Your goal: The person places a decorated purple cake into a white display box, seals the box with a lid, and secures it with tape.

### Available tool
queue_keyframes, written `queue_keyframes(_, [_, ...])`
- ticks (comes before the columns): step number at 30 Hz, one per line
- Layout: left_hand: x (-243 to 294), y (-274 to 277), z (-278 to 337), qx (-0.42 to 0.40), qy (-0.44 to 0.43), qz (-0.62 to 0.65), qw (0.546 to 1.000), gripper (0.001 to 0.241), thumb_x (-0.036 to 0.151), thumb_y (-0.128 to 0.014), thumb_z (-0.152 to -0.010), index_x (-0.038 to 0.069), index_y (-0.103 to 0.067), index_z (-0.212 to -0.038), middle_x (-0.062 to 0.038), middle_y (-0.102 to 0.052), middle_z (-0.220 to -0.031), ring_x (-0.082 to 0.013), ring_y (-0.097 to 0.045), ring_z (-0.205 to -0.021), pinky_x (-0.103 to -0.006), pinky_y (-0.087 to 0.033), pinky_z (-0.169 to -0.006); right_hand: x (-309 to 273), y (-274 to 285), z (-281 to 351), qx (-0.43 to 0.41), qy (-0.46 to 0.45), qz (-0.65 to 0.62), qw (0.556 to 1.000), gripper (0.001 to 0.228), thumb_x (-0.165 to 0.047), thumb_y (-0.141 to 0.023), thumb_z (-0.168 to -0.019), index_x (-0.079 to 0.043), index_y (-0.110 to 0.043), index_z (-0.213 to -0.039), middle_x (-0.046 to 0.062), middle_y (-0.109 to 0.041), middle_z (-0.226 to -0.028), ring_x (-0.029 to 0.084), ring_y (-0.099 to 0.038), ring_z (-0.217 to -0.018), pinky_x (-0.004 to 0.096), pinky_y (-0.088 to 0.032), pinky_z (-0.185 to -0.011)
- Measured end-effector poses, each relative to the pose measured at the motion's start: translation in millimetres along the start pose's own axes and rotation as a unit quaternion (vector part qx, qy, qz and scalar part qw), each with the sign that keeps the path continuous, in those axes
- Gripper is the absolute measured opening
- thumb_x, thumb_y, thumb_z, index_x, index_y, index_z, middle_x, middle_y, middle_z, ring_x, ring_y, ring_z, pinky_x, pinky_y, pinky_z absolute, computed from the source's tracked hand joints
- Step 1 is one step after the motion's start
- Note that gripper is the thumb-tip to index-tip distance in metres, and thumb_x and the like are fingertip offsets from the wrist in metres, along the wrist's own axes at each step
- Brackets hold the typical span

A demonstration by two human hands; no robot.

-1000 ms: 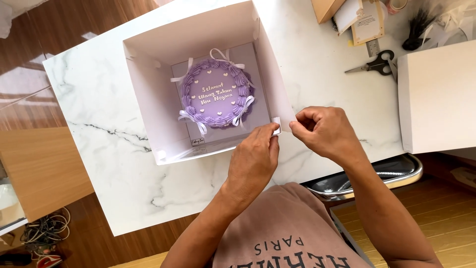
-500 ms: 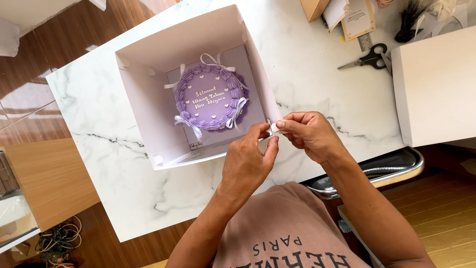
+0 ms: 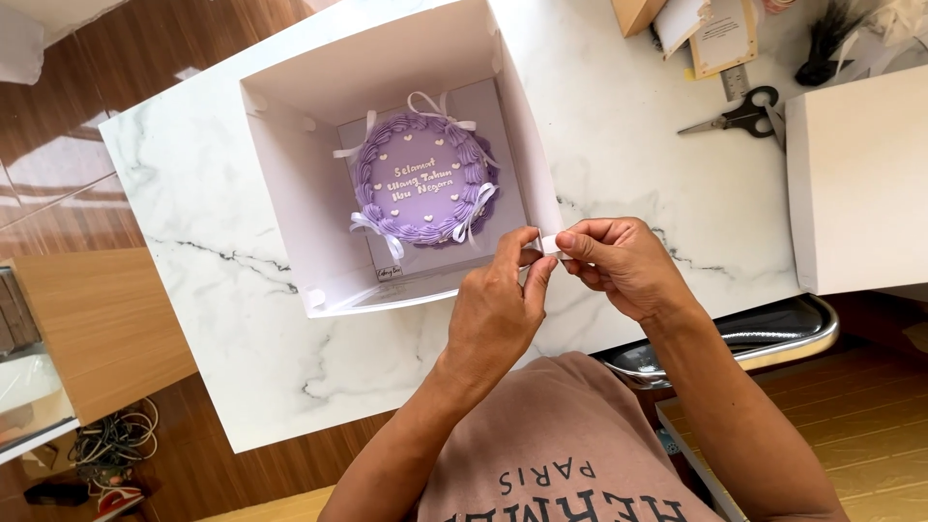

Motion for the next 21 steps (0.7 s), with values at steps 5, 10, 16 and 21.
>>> queue_keyframes(5, [3,0,1,0.000,-0.009,-0.010,1.000,0.031,0.014,-0.067,-0.099,-0.001,-0.058,-0.124,-0.018,-0.077,-0.090,-0.0296,-0.078,-0.075,-0.0366,-0.061,-0.061,0,4,0,-0.002,0.003,0.008,1.000,0.022,-0.023,-0.078,-0.089,-0.002,-0.076,-0.091,0.003,-0.065,-0.067,0.007,-0.048,-0.054,0.020,-0.034,-0.045])
queue_keyframes(10, [1,-5,4,0.005,-0.022,-0.032,0.999,0.029,0.015,-0.064,-0.101,-0.001,-0.058,-0.124,-0.017,-0.076,-0.088,-0.0307,-0.077,-0.073,-0.0379,-0.060,-0.060,-2,6,0,-0.011,0.008,0.013,1.000,0.022,-0.022,-0.078,-0.089,-0.001,-0.076,-0.090,0.003,-0.064,-0.067,0.006,-0.044,-0.052,0.021,-0.031,-0.044])
queue_keyframes(16, [2,-5,6,0.012,-0.030,-0.032,0.999,0.031,0.015,-0.064,-0.101,-0.002,-0.057,-0.125,-0.017,-0.076,-0.087,-0.0300,-0.076,-0.071,-0.0375,-0.060,-0.058,-3,9,-1,-0.008,0.011,0.035,0.999,0.022,-0.022,-0.078,-0.089,0.000,-0.076,-0.089,0.005,-0.065,-0.065,0.006,-0.043,-0.050,0.021,-0.031,-0.044])
queue_keyframes(21, [-2,-6,5,-0.010,-0.011,-0.012,1.000,0.031,0.018,-0.063,-0.101,-0.001,-0.057,-0.126,-0.016,-0.077,-0.091,-0.0288,-0.077,-0.074,-0.0365,-0.061,-0.061,-3,12,1,0.004,-0.003,0.036,0.999,0.020,-0.020,-0.077,-0.089,0.000,-0.076,-0.091,0.005,-0.065,-0.067,0.006,-0.043,-0.050,0.021,-0.031,-0.043])
Point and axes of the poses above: each hand's wrist, its own z-axis away from the middle knuckle, its own y-axis out of the back of the hand, x = y × z, the point moved 5 cm from there along -z, towards the middle knuckle
